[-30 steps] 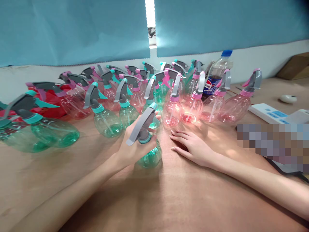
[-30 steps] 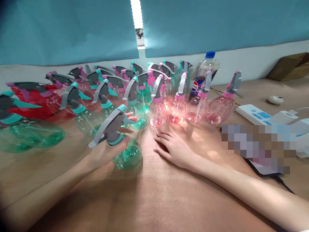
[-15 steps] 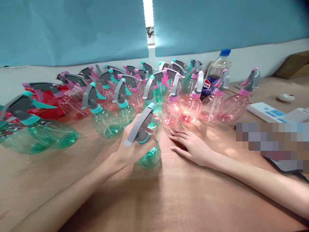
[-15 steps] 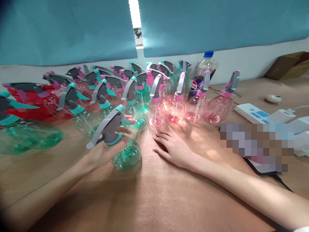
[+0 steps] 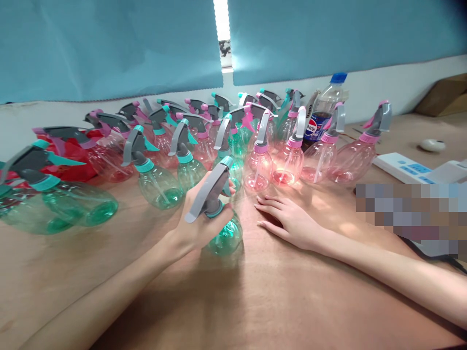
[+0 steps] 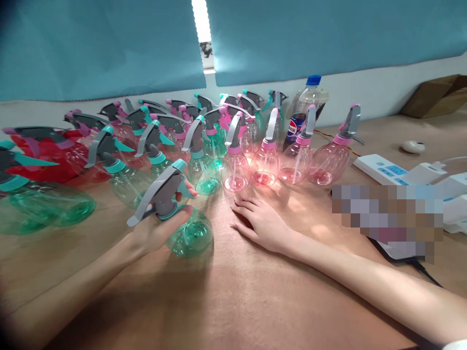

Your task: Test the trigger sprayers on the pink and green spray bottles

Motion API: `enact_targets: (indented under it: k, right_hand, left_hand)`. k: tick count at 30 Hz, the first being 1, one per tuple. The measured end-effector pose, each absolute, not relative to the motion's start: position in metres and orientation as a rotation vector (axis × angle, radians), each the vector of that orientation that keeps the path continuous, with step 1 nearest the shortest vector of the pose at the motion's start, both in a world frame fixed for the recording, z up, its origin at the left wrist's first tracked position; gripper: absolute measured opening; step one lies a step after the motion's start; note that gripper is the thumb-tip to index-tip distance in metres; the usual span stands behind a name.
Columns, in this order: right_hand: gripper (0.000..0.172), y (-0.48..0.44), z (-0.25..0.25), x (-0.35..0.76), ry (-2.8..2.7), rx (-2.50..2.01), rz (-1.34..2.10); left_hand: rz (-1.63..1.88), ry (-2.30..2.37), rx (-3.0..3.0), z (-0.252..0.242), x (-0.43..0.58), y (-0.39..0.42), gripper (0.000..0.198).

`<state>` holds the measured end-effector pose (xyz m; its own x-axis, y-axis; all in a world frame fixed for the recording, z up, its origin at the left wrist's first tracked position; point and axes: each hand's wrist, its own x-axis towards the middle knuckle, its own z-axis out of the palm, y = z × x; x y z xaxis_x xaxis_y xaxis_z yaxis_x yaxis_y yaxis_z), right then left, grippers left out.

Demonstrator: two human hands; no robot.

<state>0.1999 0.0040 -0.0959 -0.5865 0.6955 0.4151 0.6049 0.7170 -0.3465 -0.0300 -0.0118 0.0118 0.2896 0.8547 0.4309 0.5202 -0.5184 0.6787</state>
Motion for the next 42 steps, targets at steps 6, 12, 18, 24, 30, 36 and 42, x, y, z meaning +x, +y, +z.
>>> enact_targets:
  k: [6,12,18,24,30,36,42]
  right_hand:
    - [0.038,0.004,-0.096,0.200,-2.404,-0.998,0.220]
    - [0.040,0.005,-0.096,0.200,-2.415,-0.998,0.211]
    - [0.039,0.005,-0.096,0.200,-2.426,-1.008,0.205]
    - [0.040,0.005,-0.096,0.200,-2.416,-0.998,0.209]
    - [0.042,0.005,-0.096,0.201,-2.429,-1.000,0.179]
    - [0.039,0.005,-0.096,0.200,-2.428,-1.005,0.189]
    - [0.041,0.005,-0.096,0.200,-2.424,-0.998,0.193]
  left_hand:
    - [1.128,1.227,2.153,0.013,-0.029,-0.012,0.012]
    - [1.051,1.207,2.154,0.013,-0.031,-0.008,0.031]
    - [1.081,1.207,2.143,0.003,-0.035,-0.008,0.037]
    - [1.079,1.208,2.137,0.000,-0.036,-0.008,0.043]
    - [1.054,1.236,2.133,0.000,-0.035,-0.007,0.049]
    - [1.055,1.293,2.078,-0.004,-0.034,-0.009,0.049]
    - [1.071,1.262,2.081,-0.004,-0.034,-0.009,0.056]
